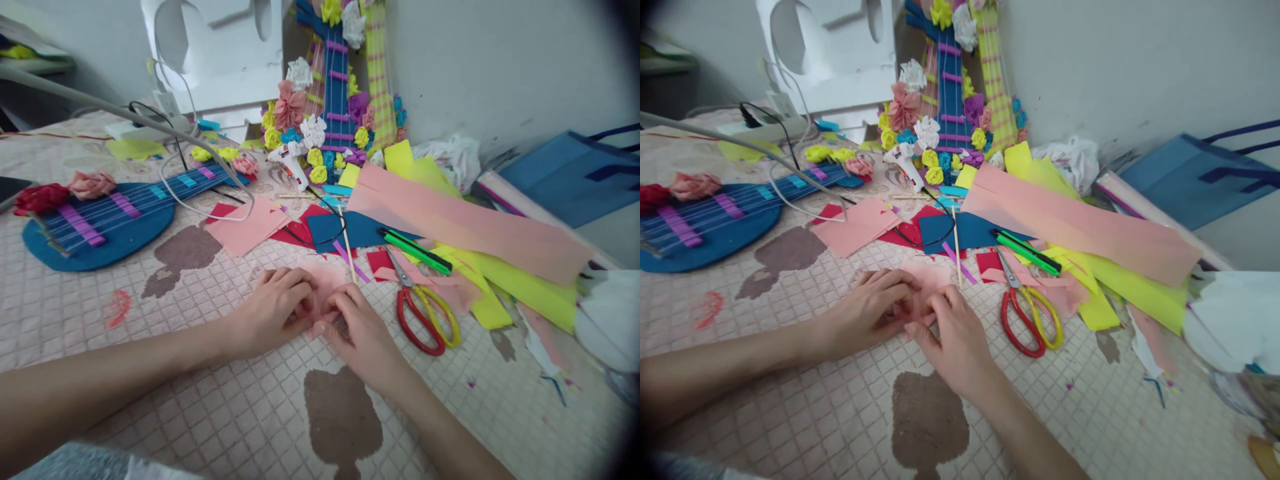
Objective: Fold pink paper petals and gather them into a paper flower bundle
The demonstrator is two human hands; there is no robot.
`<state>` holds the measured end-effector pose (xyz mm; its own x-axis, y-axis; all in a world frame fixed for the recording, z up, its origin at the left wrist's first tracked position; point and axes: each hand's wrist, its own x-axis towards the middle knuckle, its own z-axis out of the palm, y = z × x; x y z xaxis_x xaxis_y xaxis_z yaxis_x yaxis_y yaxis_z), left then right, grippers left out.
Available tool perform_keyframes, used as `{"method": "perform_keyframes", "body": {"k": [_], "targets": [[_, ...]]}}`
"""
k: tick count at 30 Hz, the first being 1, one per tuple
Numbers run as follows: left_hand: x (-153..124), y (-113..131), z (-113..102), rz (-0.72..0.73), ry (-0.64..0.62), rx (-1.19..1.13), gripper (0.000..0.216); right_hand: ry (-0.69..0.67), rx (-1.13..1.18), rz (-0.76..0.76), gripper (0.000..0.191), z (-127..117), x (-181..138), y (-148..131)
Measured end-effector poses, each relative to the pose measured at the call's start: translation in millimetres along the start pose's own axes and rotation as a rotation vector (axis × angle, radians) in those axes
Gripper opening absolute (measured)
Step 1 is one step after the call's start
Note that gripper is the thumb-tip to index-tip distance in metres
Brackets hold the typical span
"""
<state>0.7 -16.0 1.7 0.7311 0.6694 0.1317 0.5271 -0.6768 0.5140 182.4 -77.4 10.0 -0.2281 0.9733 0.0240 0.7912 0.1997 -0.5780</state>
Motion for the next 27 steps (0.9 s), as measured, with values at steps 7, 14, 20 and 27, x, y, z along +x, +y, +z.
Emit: {"method": "perform_keyframes", "body": {"k": [7,14,20,27], "targets": [[-1,-1,1,-0.007,0.002,-0.012,0.012,0.067,-0.130,0.036,0.016,12,2,-4],[-1,-2,3,0.012,0.019,-0.004,0.015,0.090,-0.155,0.019,0.009,14,0,-5],[-1,-1,2,0.005,0.015,-0.015,0.013,0.071,-0.126,0.017,0.014,13,1,-1],[0,-1,3,0.010,0.024,-0.021,0.009,0.035,-0.009,-0.011,0.007,7,-1,1]]}}
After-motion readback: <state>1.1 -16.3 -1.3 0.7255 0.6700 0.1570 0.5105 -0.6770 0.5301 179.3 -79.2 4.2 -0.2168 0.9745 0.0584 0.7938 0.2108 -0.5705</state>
